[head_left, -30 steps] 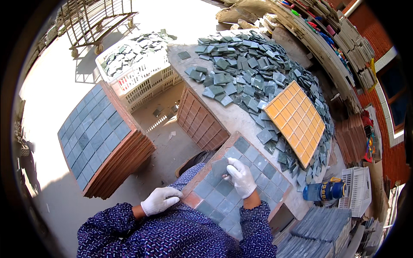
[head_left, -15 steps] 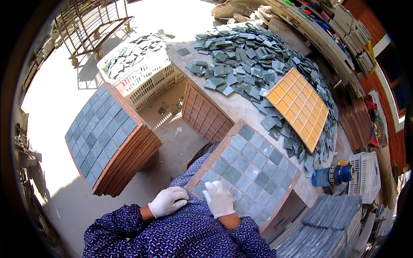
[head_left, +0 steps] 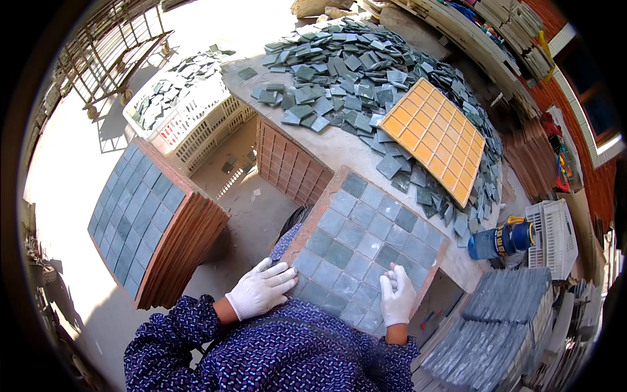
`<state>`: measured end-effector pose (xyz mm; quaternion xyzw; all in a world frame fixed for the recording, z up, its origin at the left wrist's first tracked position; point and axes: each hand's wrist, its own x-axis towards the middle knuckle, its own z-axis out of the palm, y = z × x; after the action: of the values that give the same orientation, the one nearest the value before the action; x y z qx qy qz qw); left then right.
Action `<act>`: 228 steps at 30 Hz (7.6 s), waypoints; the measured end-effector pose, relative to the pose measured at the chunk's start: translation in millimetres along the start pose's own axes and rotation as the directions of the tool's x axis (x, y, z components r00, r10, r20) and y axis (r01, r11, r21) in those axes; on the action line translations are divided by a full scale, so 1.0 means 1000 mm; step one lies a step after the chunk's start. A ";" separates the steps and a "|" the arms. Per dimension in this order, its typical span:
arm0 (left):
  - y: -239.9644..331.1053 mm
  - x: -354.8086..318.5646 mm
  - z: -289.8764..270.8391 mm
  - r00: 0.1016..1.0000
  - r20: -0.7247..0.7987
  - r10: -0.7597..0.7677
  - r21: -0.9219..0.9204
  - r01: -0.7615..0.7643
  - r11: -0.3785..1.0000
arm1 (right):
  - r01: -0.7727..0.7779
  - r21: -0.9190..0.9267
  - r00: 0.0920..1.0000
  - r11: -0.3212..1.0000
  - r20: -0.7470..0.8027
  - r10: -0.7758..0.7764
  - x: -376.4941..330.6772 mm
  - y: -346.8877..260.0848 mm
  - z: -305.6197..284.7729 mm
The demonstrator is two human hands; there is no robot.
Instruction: The person arranges small square tiles onto a yellow grid board. They pick tiles from a large pile and place them one by one into the grid cells, filling the board. The person then flips the board and continues arranging tiles on the other side.
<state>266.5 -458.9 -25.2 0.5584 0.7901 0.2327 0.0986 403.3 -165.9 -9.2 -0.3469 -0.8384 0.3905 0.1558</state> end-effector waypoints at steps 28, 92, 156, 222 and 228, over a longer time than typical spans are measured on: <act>-0.003 0.005 -0.071 0.698 0.044 -0.715 -0.999 0.021 -0.041 | 0.329 0.073 0.925 0.942 -0.226 -0.305 0.047 -0.002 -0.048; -0.127 -0.182 -0.161 0.209 -0.900 -0.382 -0.076 0.788 0.611 | -0.038 0.996 0.965 -0.081 0.058 0.254 0.305 0.006 -0.065; -0.116 0.570 -0.027 0.979 -0.184 0.083 0.214 -0.042 0.976 | 0.390 -0.459 0.886 0.798 -0.047 -0.460 0.448 0.039 -0.040; -0.065 0.305 0.016 0.995 -0.048 0.091 0.268 -0.075 0.961 | 0.592 -0.402 0.804 0.698 0.243 -0.542 0.118 -0.007 -0.007; -0.042 0.314 0.006 0.983 -0.141 0.115 0.085 -0.104 0.991 | 0.768 -0.197 0.614 0.609 0.493 -0.616 0.059 -0.004 -0.017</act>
<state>121.9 -176.6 -17.7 0.5859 0.7717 0.2472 0.0060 368.0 -117.0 4.0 0.0711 -0.9792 0.1803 0.0608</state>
